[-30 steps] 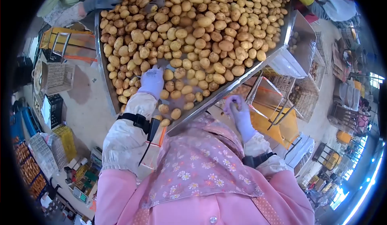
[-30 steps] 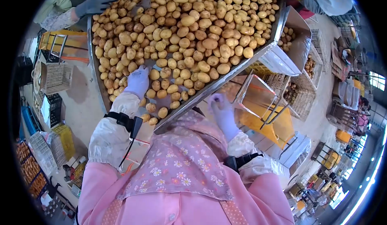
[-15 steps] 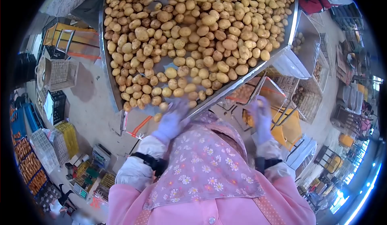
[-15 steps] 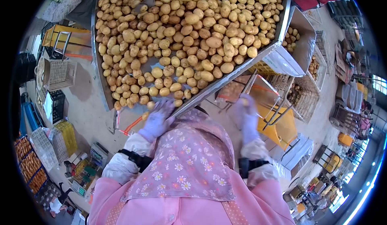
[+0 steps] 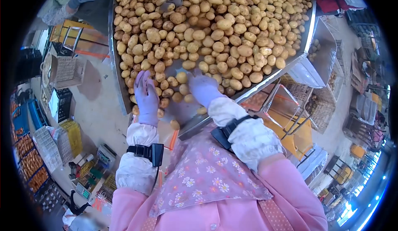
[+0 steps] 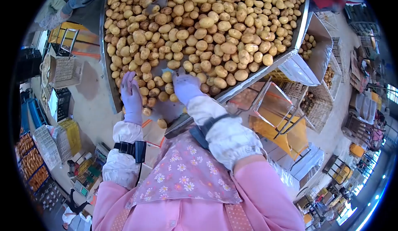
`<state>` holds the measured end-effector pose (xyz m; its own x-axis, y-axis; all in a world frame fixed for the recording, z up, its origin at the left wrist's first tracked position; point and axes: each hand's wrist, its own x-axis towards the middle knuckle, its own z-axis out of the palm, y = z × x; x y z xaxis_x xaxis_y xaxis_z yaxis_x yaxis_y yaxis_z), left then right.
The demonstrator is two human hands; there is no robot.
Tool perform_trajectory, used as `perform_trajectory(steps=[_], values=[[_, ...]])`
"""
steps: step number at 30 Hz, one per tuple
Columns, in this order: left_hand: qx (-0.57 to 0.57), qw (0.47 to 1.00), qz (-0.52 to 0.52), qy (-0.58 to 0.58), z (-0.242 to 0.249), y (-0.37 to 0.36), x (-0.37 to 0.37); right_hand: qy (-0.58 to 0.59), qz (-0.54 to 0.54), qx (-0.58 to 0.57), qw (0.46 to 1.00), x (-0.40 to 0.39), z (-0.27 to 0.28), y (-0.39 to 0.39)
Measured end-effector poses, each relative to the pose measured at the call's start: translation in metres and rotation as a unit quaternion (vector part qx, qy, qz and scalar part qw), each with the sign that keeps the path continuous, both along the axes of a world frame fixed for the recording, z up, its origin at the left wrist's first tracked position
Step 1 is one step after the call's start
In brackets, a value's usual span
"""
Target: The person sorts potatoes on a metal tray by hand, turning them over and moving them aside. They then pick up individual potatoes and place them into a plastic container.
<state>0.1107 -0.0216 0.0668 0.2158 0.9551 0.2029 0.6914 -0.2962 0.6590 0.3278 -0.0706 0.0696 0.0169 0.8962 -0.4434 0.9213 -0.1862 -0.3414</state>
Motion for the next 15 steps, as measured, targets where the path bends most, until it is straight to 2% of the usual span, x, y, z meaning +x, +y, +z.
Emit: perform_trajectory(steps=[1,4,6,7,8,9,10,11,12,13,14,15], values=[[0.008,1.0,-0.006,0.012,0.005,0.004,-0.001,-0.034,-0.003,-0.093,0.995,-0.007,0.001,0.011],[-0.051,0.998,0.007,-0.026,0.001,0.007,-0.008,-0.062,-0.013,-0.097,0.993,-0.014,0.014,0.019],[0.032,0.998,-0.046,0.01,-0.033,0.015,-0.029,0.001,0.026,-0.016,1.0,-0.008,0.001,0.006],[-0.03,0.999,-0.034,-0.02,-0.044,0.014,-0.042,0.038,0.049,0.033,0.998,0.001,-0.018,-0.008],[-0.123,0.984,-0.003,-0.133,-0.032,0.013,-0.036,0.096,-0.008,0.202,0.975,-0.002,-0.081,-0.032],[-0.051,0.997,-0.038,-0.042,-0.072,0.022,-0.062,0.208,-0.136,0.149,0.957,0.003,-0.059,-0.042],[-0.03,0.996,-0.077,-0.016,-0.073,0.025,-0.07,0.191,-0.151,0.198,0.949,0.006,-0.036,-0.059],[-0.129,0.967,0.015,-0.219,-0.06,0.017,-0.056,0.24,-0.175,0.185,0.937,0.019,-0.007,-0.078],[-0.093,0.983,0.025,-0.159,-0.063,0.021,-0.061,0.246,-0.179,0.15,0.941,0.033,0.027,-0.096],[-0.043,0.999,0.005,-0.015,-0.059,0.021,-0.065,0.259,-0.18,0.116,0.942,0.049,0.057,-0.115],[0.01,0.991,-0.012,0.136,-0.054,0.022,-0.074,0.232,-0.165,0.103,0.953,0.073,0.074,-0.132],[0.06,0.977,-0.014,0.206,-0.067,0.019,-0.08,0.21,-0.145,0.091,0.963,0.101,0.09,-0.146]])
